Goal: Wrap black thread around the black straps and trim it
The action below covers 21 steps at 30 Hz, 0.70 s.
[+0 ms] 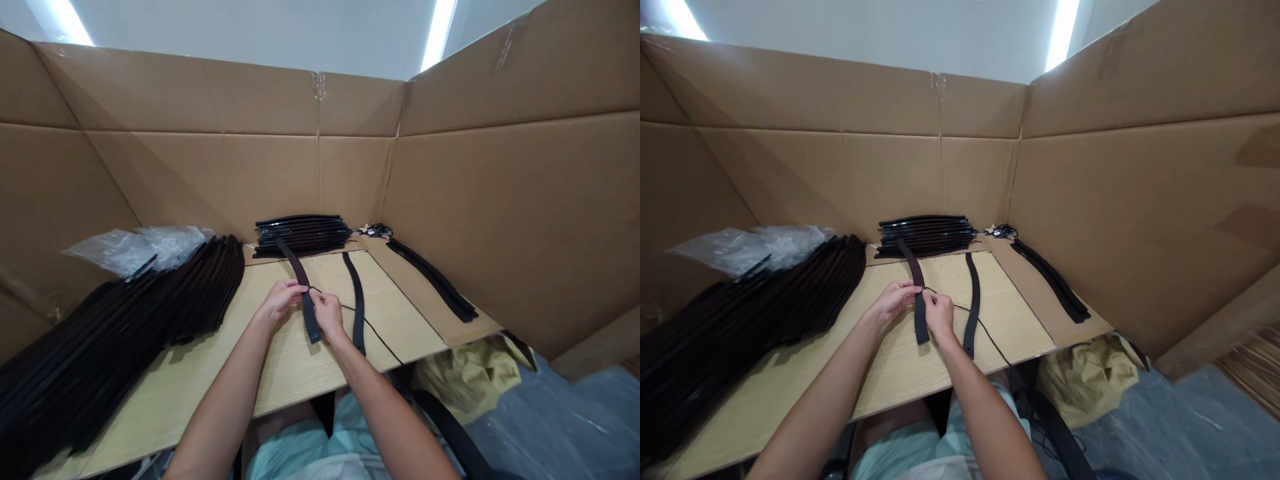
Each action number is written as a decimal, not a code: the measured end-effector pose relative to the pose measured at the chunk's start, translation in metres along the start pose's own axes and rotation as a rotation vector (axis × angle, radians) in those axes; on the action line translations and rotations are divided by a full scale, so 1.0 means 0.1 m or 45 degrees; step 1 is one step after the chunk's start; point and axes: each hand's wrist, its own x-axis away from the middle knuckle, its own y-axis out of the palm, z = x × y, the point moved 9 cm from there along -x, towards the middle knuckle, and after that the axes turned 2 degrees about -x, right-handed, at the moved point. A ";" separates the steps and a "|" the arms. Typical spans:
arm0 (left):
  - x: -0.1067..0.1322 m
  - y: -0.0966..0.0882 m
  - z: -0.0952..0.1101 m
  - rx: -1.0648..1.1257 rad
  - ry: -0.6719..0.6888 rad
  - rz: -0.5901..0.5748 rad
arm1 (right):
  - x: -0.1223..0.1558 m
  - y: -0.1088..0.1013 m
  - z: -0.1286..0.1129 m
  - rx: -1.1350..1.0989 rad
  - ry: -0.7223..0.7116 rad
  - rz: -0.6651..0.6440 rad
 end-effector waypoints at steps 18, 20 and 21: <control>0.00 -0.02 -0.01 0.031 -0.011 0.014 | 0.00 -0.04 -0.03 0.075 -0.042 0.051; 0.00 -0.03 -0.01 0.037 -0.009 0.017 | 0.00 -0.03 -0.04 0.070 -0.037 0.045; 0.00 -0.03 0.00 0.041 -0.008 0.018 | 0.00 -0.03 -0.04 0.066 -0.036 0.043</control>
